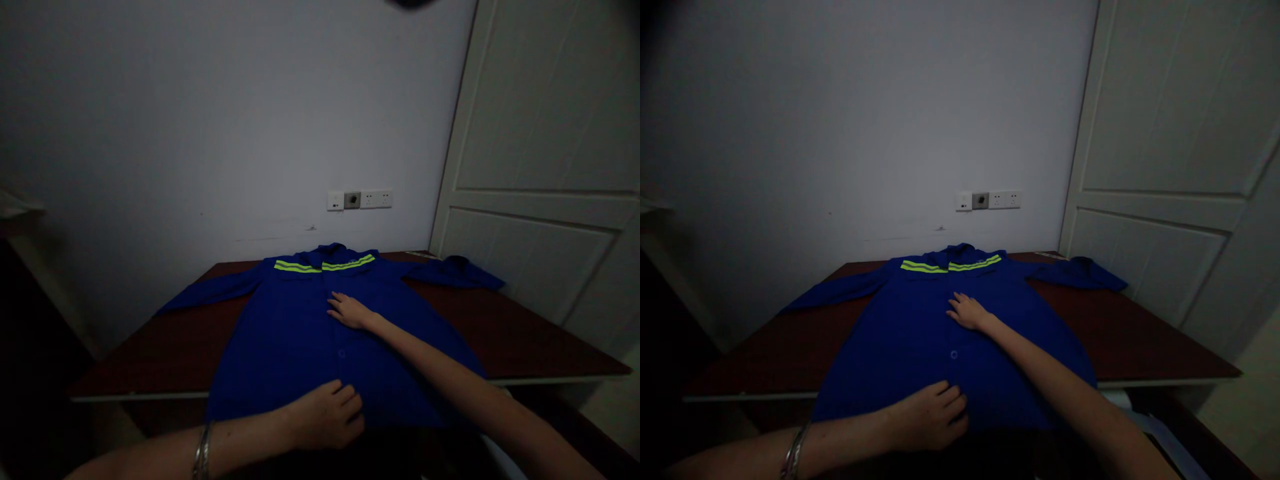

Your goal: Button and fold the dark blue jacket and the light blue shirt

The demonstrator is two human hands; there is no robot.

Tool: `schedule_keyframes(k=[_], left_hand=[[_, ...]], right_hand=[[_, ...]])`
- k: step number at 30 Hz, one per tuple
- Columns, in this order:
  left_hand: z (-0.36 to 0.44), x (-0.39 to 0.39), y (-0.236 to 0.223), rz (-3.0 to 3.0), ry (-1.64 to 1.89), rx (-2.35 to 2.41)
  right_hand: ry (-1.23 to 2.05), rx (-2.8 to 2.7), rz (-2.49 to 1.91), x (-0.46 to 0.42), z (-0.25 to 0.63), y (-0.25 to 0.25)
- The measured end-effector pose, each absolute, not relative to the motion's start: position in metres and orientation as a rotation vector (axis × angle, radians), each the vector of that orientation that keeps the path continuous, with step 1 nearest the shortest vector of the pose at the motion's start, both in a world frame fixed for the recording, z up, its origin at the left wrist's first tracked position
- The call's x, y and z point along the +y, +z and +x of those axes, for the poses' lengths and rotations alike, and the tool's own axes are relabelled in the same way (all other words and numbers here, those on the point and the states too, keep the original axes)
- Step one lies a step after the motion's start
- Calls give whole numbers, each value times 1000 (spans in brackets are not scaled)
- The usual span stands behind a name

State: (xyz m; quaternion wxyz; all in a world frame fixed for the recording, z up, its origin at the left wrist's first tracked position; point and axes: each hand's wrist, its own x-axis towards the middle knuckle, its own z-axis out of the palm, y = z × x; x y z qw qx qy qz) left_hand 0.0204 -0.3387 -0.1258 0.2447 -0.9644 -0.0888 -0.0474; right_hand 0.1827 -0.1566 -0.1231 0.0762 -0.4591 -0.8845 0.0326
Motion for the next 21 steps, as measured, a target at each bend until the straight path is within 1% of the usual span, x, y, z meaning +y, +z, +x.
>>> schedule_keyframes(k=[10,18,21], left_hand=[[19,-337,-132,-2714,-188,-170],[20,-336,-142,-2830,-261,-263],[17,-330,-139,-2961,-258,-253]], right_hand=[[335,-2576,-1533,-130,182,-138],[276,-2545,-1535,-128,182,-146],[255,-2537,-1530,-129,181,-147]])
